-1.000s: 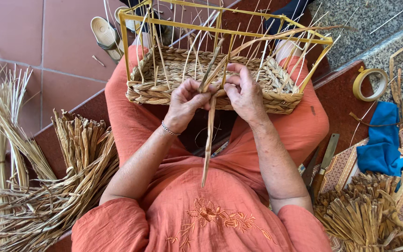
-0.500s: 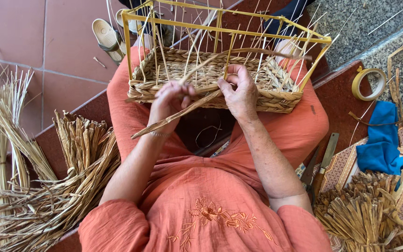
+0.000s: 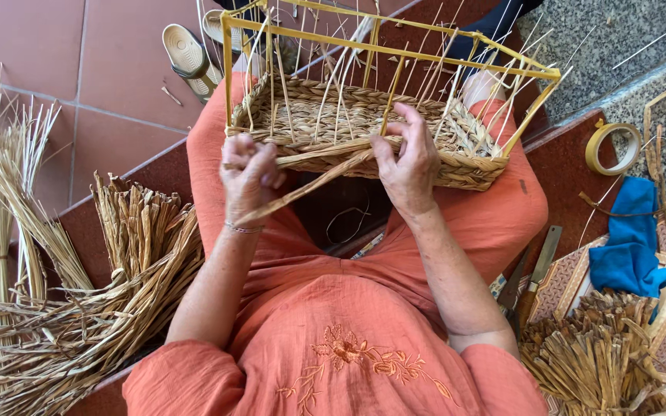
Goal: The person weaves a basket by hand, interlacing dried palm leaves through a yellow metal frame. They repeatedly pull strands through the weave, adjust tension, and occasionally reach for additional material from a nearby pile.
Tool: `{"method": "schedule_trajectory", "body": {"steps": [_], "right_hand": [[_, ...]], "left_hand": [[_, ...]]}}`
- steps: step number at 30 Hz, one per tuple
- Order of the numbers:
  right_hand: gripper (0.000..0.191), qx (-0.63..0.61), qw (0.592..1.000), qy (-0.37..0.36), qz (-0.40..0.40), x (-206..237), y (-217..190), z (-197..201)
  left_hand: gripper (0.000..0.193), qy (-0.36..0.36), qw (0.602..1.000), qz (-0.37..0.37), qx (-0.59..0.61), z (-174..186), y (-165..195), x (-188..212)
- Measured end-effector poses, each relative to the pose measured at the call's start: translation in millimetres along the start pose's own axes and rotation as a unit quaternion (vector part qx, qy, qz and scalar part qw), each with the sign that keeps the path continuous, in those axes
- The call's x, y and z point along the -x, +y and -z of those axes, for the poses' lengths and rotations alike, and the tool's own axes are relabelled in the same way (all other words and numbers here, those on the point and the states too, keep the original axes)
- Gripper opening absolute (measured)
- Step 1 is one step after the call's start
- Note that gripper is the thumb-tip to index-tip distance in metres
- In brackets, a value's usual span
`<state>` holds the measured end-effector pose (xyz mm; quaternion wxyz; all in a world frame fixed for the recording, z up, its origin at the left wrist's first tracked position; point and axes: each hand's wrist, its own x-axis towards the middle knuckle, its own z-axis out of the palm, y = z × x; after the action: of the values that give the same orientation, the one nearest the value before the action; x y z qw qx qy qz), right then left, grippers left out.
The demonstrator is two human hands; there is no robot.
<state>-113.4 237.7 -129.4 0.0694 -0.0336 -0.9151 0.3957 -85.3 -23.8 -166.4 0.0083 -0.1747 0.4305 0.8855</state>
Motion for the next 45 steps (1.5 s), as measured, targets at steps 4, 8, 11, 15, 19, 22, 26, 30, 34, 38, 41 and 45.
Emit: {"method": "schedule_trajectory", "body": {"steps": [4,8,11,15,19,22,26,30,34,38,41,45], "right_hand": [[0.032,0.022,0.989,-0.038,0.141,8,-10,24],[0.046,0.083,0.951,-0.084,0.287,5,-21,40],[0.037,0.086,0.946,-0.107,0.294,-8,-24,32],[0.019,0.031,0.964,-0.136,0.227,-18,-20,26],[0.015,-0.002,0.973,-0.151,0.174,-16,-17,27],[0.014,-0.046,0.978,-0.149,0.138,-15,-19,30],[0.013,-0.085,0.978,-0.153,0.114,-16,-21,32],[0.013,-0.107,0.978,-0.151,0.093,-15,-18,33],[0.013,-0.112,0.979,-0.119,0.123,-11,-15,27],[0.014,-0.097,0.982,-0.098,0.133,-11,-15,23],[0.012,-0.084,0.983,-0.075,0.148,-12,-20,21],[0.01,-0.048,0.981,-0.064,0.177,-12,-31,17]], "left_hand": [[0.016,0.021,1.0,0.002,0.003,7,9,-4],[0.026,0.073,0.994,0.048,0.065,9,39,-2],[0.036,0.074,0.994,0.074,0.014,9,56,12],[0.035,0.029,0.982,0.085,-0.167,8,66,42],[0.006,-0.139,0.893,-0.083,-0.42,-21,50,59],[0.009,-0.242,0.795,-0.335,-0.444,-62,27,39],[0.016,-0.203,0.652,-0.193,-0.705,-111,-7,-22],[0.012,-0.174,0.698,-0.18,-0.671,-108,-22,-38],[0.012,-0.141,0.875,-0.167,-0.432,-93,-26,-9],[0.004,-0.15,0.915,-0.136,-0.35,-85,-24,28],[0.014,-0.249,0.77,-0.335,-0.482,-81,-21,39],[0.035,-0.321,0.654,-0.411,-0.548,-77,-15,38]]}}
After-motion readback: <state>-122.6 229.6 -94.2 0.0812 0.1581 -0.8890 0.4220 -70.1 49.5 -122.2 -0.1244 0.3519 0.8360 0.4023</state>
